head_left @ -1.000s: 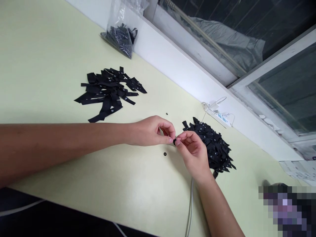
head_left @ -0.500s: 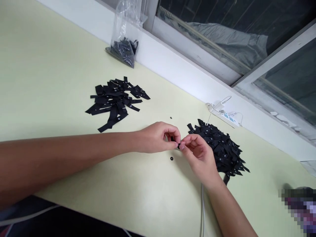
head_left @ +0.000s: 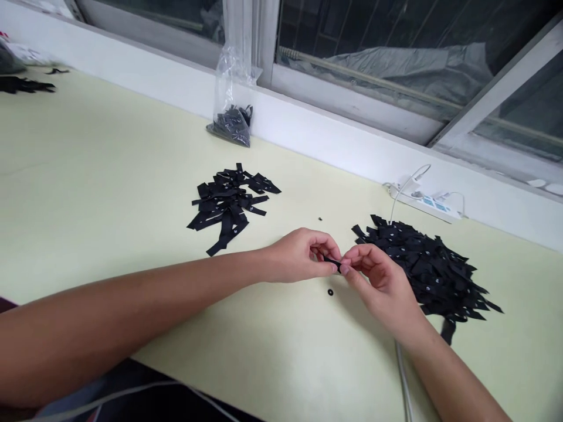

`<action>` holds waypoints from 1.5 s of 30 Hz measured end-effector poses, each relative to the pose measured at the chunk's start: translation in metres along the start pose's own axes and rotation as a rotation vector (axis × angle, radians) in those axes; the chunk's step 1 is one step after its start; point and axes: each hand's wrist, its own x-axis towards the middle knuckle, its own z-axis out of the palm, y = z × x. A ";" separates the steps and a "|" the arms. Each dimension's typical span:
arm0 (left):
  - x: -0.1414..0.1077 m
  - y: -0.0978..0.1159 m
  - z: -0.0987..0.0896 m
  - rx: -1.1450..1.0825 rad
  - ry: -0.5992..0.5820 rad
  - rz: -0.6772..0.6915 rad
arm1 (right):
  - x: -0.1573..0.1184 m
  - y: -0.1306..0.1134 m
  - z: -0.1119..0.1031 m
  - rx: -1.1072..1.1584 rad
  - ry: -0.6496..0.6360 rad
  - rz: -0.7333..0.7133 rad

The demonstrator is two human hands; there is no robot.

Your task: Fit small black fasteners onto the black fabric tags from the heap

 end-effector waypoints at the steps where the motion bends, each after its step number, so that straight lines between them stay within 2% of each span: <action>1: 0.000 0.000 0.000 -0.008 0.000 -0.002 | 0.000 0.000 0.000 -0.004 -0.002 -0.005; 12: -0.001 0.001 0.001 -0.038 0.043 -0.002 | -0.003 0.008 -0.004 -0.023 -0.021 -0.023; 24: -0.007 0.000 0.008 0.174 0.121 0.150 | -0.004 0.001 -0.003 -0.115 -0.002 -0.112; 27: -0.006 -0.002 0.008 0.269 0.148 0.273 | -0.005 -0.001 -0.004 -0.183 0.021 -0.148; 34: -0.001 -0.011 0.000 0.537 0.225 0.780 | -0.010 -0.001 -0.007 -0.294 0.108 -0.227; 37: 0.000 -0.010 -0.004 0.636 0.274 0.900 | -0.010 0.000 -0.013 -0.255 0.138 -0.240; 39: 0.000 -0.009 -0.007 0.688 0.299 0.930 | -0.008 0.003 -0.018 -0.251 0.144 -0.179; 41: 0.000 -0.007 -0.009 0.720 0.315 0.943 | -0.005 0.005 -0.023 -0.326 0.091 -0.077; 45: 0.001 -0.004 -0.017 0.725 0.351 0.936 | -0.003 0.006 -0.022 -0.471 -0.190 0.009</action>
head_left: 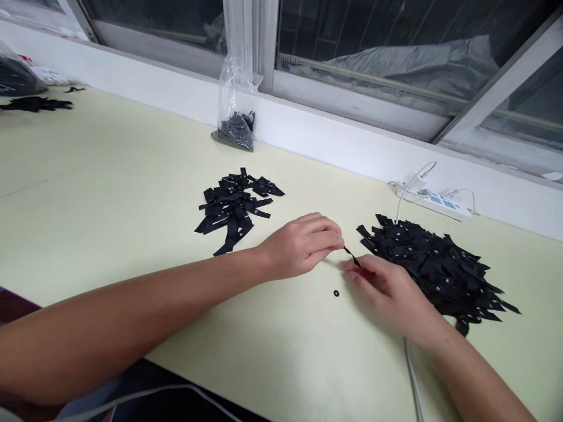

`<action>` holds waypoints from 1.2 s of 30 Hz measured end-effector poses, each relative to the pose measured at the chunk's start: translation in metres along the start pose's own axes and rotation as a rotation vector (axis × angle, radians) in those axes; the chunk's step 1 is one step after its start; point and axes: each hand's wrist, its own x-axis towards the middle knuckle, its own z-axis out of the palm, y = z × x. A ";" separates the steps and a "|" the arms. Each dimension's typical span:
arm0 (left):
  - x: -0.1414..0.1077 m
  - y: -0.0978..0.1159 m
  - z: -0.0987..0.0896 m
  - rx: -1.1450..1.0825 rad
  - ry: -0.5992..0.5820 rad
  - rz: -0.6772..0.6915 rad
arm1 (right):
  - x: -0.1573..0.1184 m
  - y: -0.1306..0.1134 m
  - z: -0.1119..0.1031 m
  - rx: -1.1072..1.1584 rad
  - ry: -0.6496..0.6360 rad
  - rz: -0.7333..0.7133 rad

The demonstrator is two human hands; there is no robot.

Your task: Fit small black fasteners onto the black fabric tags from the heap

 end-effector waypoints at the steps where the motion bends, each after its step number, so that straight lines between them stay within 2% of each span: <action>1: 0.001 -0.001 -0.002 0.003 0.013 -0.018 | 0.000 -0.002 0.001 0.000 -0.049 -0.011; 5: 0.003 -0.006 -0.007 0.025 0.067 -0.099 | -0.003 -0.014 0.003 0.005 -0.134 -0.042; 10: 0.003 -0.007 -0.006 0.023 0.090 -0.181 | -0.003 -0.026 0.001 -0.094 -0.215 -0.077; 22: 0.003 -0.009 -0.004 0.093 0.016 -0.165 | -0.010 -0.040 0.014 -0.345 -0.106 -0.198; 25: 0.002 -0.011 -0.004 0.107 -0.023 -0.196 | -0.011 -0.043 0.013 -0.231 0.002 -0.313; 27: 0.002 -0.010 -0.004 0.084 -0.083 -0.210 | -0.010 -0.043 0.011 -0.149 0.170 -0.339; 29: 0.001 -0.006 -0.002 0.017 -0.156 -0.198 | -0.009 -0.041 0.008 -0.101 0.362 -0.285; 31: 0.000 0.001 0.002 -0.075 -0.209 -0.176 | -0.007 -0.038 0.007 -0.047 0.480 -0.217; 33: -0.002 0.008 0.006 -0.164 -0.231 -0.183 | -0.005 -0.033 0.009 0.015 0.479 -0.190; 36: -0.004 0.014 0.010 -0.247 -0.239 -0.265 | -0.002 -0.027 0.012 0.076 0.402 -0.178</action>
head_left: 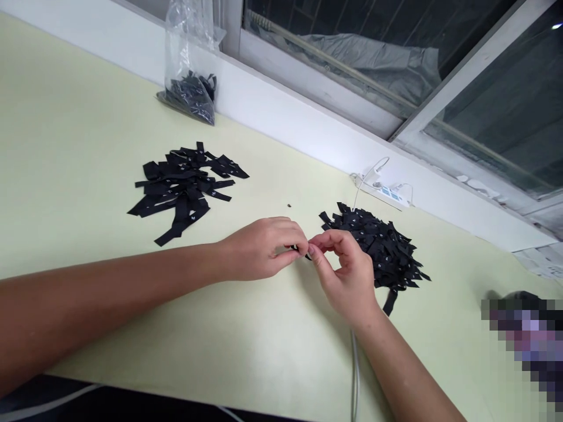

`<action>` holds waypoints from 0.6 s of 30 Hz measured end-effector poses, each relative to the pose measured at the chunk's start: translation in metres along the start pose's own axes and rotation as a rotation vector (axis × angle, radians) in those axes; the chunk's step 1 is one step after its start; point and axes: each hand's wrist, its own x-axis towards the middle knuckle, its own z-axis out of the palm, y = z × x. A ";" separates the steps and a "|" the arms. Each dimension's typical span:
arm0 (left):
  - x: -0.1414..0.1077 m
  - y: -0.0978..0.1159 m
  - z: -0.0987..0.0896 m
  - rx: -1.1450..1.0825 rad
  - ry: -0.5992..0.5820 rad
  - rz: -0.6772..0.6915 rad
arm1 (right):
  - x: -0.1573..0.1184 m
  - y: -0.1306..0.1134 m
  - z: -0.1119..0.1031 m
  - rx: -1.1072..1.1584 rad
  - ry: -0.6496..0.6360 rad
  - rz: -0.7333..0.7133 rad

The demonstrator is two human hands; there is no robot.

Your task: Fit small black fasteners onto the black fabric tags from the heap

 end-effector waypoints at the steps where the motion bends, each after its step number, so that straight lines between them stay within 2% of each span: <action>1: 0.000 0.000 0.001 -0.015 0.002 -0.034 | 0.000 0.001 0.001 0.006 -0.015 0.009; 4: 0.000 0.001 0.000 -0.044 0.011 -0.115 | -0.001 0.002 0.001 0.004 -0.025 0.019; 10: 0.002 0.003 -0.002 -0.075 0.028 -0.191 | 0.000 -0.002 -0.002 -0.031 -0.065 -0.011; 18: 0.001 0.002 -0.001 -0.023 0.028 -0.130 | 0.000 -0.003 -0.001 0.002 -0.099 0.032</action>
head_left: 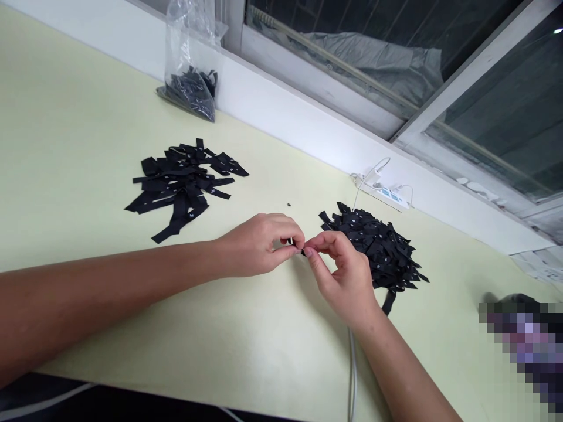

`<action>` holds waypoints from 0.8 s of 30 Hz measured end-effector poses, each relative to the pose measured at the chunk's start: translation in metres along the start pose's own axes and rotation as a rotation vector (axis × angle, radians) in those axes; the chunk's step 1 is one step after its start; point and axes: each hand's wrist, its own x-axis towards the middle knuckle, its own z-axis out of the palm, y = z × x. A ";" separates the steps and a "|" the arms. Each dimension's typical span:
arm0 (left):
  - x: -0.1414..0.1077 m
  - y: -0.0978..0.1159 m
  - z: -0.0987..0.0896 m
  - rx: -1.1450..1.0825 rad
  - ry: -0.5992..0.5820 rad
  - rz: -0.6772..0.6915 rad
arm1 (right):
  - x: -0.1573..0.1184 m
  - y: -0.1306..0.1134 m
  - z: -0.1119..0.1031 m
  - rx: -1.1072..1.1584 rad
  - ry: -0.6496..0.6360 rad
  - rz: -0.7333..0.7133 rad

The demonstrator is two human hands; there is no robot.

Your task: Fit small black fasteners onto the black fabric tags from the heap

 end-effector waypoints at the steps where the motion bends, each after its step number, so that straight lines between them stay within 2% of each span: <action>1: 0.000 0.000 0.000 0.010 0.003 0.016 | 0.000 0.000 0.001 0.010 0.000 0.007; 7: -0.001 0.000 0.002 0.041 0.009 0.071 | 0.000 0.001 0.003 0.123 0.012 0.055; 15: -0.001 0.002 0.001 0.021 0.003 -0.015 | -0.003 -0.003 0.001 0.113 -0.024 0.081; 24: -0.001 0.006 0.003 0.042 0.020 0.006 | -0.002 0.002 0.005 0.189 0.006 0.118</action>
